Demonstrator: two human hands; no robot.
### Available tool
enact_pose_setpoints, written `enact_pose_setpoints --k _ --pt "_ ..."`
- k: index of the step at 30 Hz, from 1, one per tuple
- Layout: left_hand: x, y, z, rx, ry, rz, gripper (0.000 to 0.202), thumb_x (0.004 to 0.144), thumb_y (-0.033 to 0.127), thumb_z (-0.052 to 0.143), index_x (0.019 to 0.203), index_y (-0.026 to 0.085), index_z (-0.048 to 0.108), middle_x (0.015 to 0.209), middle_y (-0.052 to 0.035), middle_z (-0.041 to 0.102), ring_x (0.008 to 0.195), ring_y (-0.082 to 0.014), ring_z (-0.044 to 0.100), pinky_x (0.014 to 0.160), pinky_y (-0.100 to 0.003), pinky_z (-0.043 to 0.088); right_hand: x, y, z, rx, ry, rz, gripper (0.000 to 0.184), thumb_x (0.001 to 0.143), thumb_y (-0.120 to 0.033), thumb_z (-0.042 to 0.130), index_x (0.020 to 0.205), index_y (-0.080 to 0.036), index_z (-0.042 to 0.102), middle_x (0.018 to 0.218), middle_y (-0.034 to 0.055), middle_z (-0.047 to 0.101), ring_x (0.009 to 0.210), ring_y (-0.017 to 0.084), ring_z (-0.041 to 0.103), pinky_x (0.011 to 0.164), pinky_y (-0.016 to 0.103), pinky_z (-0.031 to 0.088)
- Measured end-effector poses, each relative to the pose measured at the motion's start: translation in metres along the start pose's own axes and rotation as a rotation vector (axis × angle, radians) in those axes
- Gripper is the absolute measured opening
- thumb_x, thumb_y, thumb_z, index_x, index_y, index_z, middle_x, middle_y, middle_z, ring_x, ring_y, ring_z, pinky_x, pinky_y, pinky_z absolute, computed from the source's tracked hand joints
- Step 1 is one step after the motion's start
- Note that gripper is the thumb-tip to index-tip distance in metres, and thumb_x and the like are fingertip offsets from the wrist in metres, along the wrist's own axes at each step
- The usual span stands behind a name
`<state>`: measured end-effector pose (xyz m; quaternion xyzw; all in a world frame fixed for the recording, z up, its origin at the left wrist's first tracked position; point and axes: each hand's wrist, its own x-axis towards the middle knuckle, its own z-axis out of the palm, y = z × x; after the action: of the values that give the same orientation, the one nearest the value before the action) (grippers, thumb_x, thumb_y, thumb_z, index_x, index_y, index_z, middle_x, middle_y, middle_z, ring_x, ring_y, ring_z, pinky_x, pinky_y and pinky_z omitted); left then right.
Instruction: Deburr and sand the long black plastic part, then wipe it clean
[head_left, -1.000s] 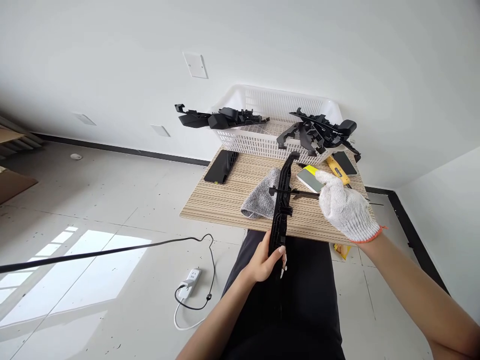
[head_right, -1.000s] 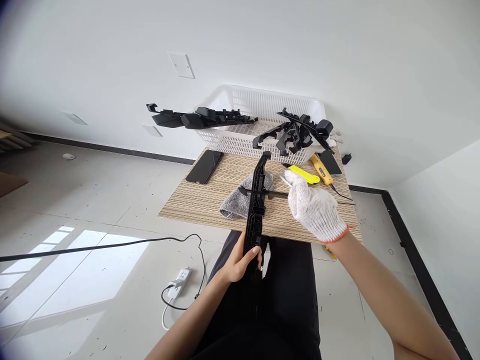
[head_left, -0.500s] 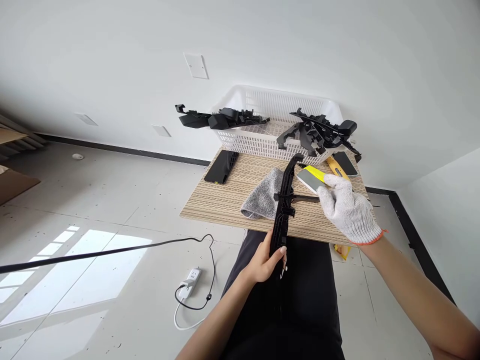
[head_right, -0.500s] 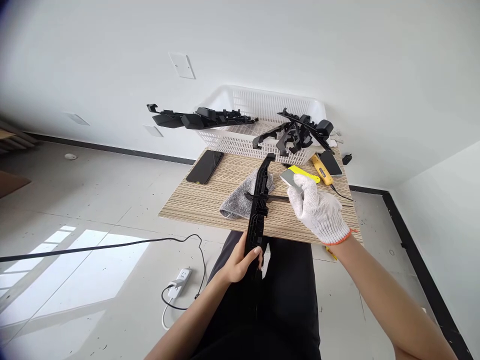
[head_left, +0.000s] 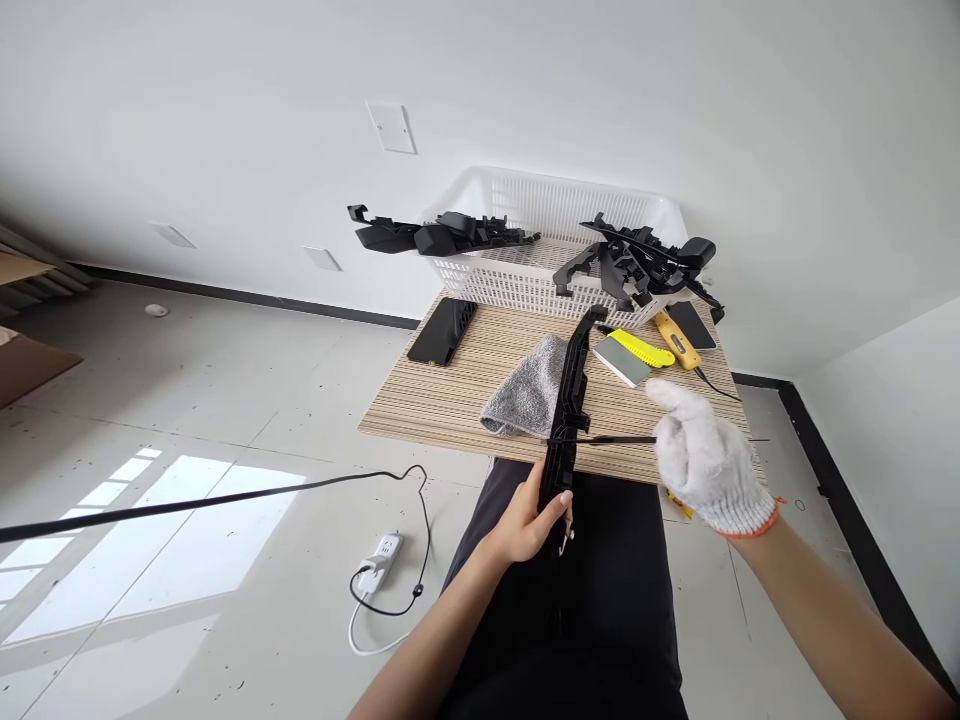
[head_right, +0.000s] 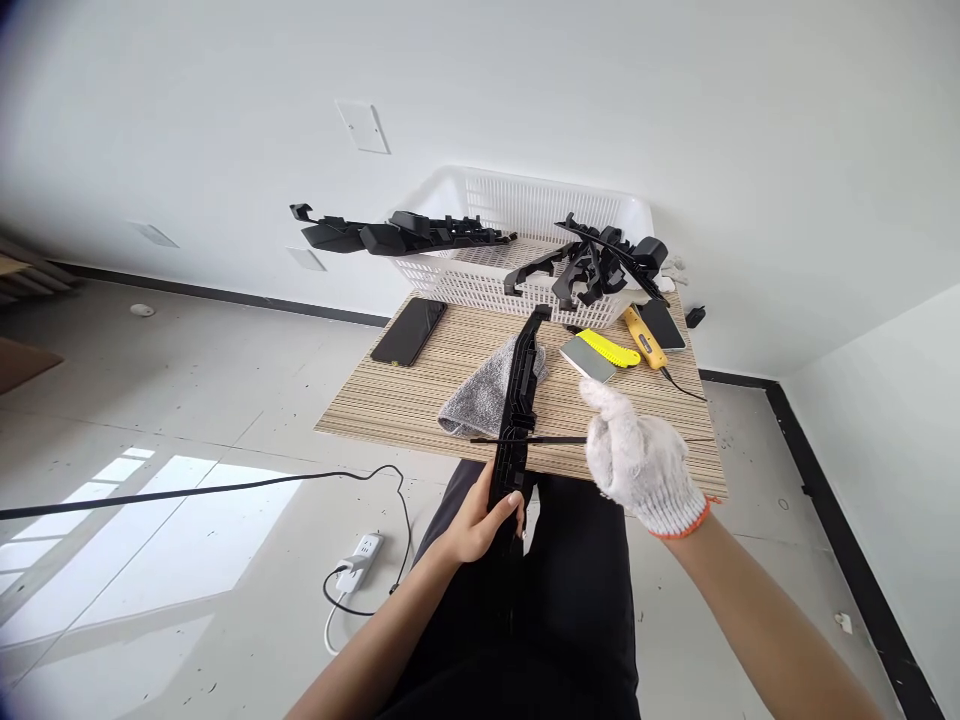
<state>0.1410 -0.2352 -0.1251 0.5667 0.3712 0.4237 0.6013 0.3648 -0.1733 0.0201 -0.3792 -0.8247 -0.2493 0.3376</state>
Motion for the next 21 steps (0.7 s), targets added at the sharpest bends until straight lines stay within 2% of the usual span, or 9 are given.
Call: enact_pose_setpoints --k 5,10,12,15,17,21 --pt "0.0 0.003 0.001 0.011 -0.003 -0.016 0.045 0.104 0.047 0.05 0.137 0.017 0.041 0.07 0.0023 0.066 0.057 -0.0149 0.065 0.063 -0.03 0.055 -0.018 -0.007 0.017 -0.137 -0.033 -0.099 0.039 0.092 -0.008 0.06 0.131 -0.008 0.059 0.094 0.0055 0.081 0.037 0.009 0.042 0.036 0.03 0.034" --pt "0.001 0.003 0.001 0.034 -0.012 -0.024 0.044 0.104 0.049 0.049 0.134 0.017 0.043 0.07 0.0016 0.067 0.058 -0.0162 0.066 0.064 -0.031 0.056 -0.024 -0.005 0.023 -0.127 -0.048 -0.106 0.038 0.096 -0.014 0.063 0.133 -0.004 0.056 0.099 0.0092 0.081 0.043 0.009 0.053 0.043 0.028 0.042" --pt "0.001 0.004 0.0 0.036 -0.007 -0.024 0.044 0.104 0.049 0.049 0.133 0.017 0.043 0.069 0.0019 0.066 0.058 -0.0165 0.066 0.064 -0.031 0.055 -0.024 -0.006 0.022 -0.118 -0.042 -0.083 0.036 0.097 -0.016 0.065 0.131 -0.008 0.057 0.098 0.0072 0.081 0.043 0.008 0.054 0.044 0.027 0.042" --pt "0.002 0.004 0.0 0.018 0.007 -0.036 0.044 0.103 0.05 0.05 0.133 0.018 0.043 0.071 0.0022 0.066 0.057 -0.0158 0.066 0.061 -0.03 0.055 -0.024 -0.007 0.021 -0.095 -0.022 0.025 0.033 0.096 -0.022 0.069 0.126 -0.012 0.06 0.081 0.0012 0.079 0.044 0.008 0.058 0.045 0.025 0.043" --pt "0.001 0.004 0.001 0.023 0.003 -0.035 0.045 0.103 0.049 0.051 0.134 0.018 0.041 0.072 0.0021 0.066 0.057 -0.0154 0.066 0.062 -0.031 0.056 -0.026 -0.007 0.022 -0.068 0.0 0.068 0.031 0.095 -0.021 0.07 0.124 -0.012 0.063 0.074 0.0001 0.077 0.045 0.009 0.061 0.044 0.025 0.044" --pt "-0.007 -0.002 0.005 -0.034 0.048 -0.016 0.04 0.103 0.047 0.052 0.13 0.02 0.04 0.07 0.0034 0.065 0.057 -0.0152 0.065 0.06 -0.03 0.055 -0.028 0.0 0.02 0.023 0.172 0.057 0.035 0.09 -0.009 0.066 0.124 -0.016 0.065 0.09 0.0062 0.08 0.052 0.014 0.068 0.046 0.027 0.05"
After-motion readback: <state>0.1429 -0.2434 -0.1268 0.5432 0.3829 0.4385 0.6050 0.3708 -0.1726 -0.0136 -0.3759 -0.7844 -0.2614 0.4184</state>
